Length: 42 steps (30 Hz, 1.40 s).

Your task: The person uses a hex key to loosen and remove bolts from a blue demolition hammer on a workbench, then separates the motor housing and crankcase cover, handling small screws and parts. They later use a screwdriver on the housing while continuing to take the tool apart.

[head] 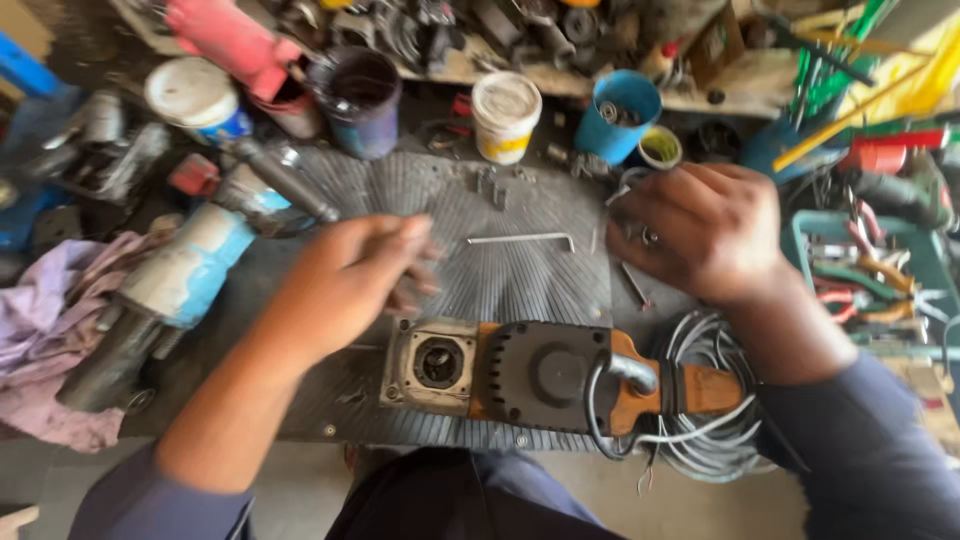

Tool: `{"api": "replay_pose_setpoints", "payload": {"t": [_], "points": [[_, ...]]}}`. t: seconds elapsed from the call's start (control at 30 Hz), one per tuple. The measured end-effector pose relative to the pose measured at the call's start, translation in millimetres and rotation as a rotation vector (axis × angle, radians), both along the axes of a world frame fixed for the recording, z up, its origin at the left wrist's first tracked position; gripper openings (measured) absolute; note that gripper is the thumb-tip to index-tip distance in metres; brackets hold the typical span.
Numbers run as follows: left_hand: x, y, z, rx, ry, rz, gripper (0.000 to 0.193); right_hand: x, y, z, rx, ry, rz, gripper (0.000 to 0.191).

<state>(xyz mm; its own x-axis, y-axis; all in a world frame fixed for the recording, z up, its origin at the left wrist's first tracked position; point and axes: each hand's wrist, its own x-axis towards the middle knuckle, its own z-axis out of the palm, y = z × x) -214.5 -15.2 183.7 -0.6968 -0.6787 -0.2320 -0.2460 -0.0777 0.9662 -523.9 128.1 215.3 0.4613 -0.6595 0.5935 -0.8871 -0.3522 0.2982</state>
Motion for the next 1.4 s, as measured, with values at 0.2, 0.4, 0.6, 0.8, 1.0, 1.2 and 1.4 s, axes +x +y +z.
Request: {"api": "replay_pose_setpoints", "payload": {"t": [0.2, 0.4, 0.6, 0.8, 1.0, 1.2, 1.4], "points": [[-33.2, 20.5, 17.7, 0.192, 0.248, -0.289, 0.048, 109.4, -7.7, 72.2, 0.129, 0.399, 0.467, 0.019], [-5.8, 18.1, 24.6, -0.256, 0.268, -0.301, 0.028, 165.1, 27.3, 70.0, 0.281, 0.211, 0.229, 0.027], [39.8, -19.7, -19.2, -0.919, -0.192, -0.379, 0.02, 162.7, 70.6, 38.5, 0.224, -0.252, -0.407, 0.052], [36.2, -42.8, -66.9, -0.977, 0.191, -0.582, 0.015, 139.0, 112.3, -12.1, 0.351, -0.658, -0.791, 0.041], [14.8, -56.5, -89.4, -1.033, 0.403, -0.677, 0.012, 136.5, 122.6, -74.4, 0.016, -0.933, -0.631, 0.027], [2.4, -67.4, -79.7, -1.225, 0.417, -0.822, 0.009, 136.1, 117.6, -98.1, -0.143, -0.795, -0.744, 0.036], [-7.5, -65.8, -65.8, -1.553, 0.412, -0.963, 0.007, 137.4, 115.5, -98.6, -0.169, -0.805, -0.702, 0.041]]}}
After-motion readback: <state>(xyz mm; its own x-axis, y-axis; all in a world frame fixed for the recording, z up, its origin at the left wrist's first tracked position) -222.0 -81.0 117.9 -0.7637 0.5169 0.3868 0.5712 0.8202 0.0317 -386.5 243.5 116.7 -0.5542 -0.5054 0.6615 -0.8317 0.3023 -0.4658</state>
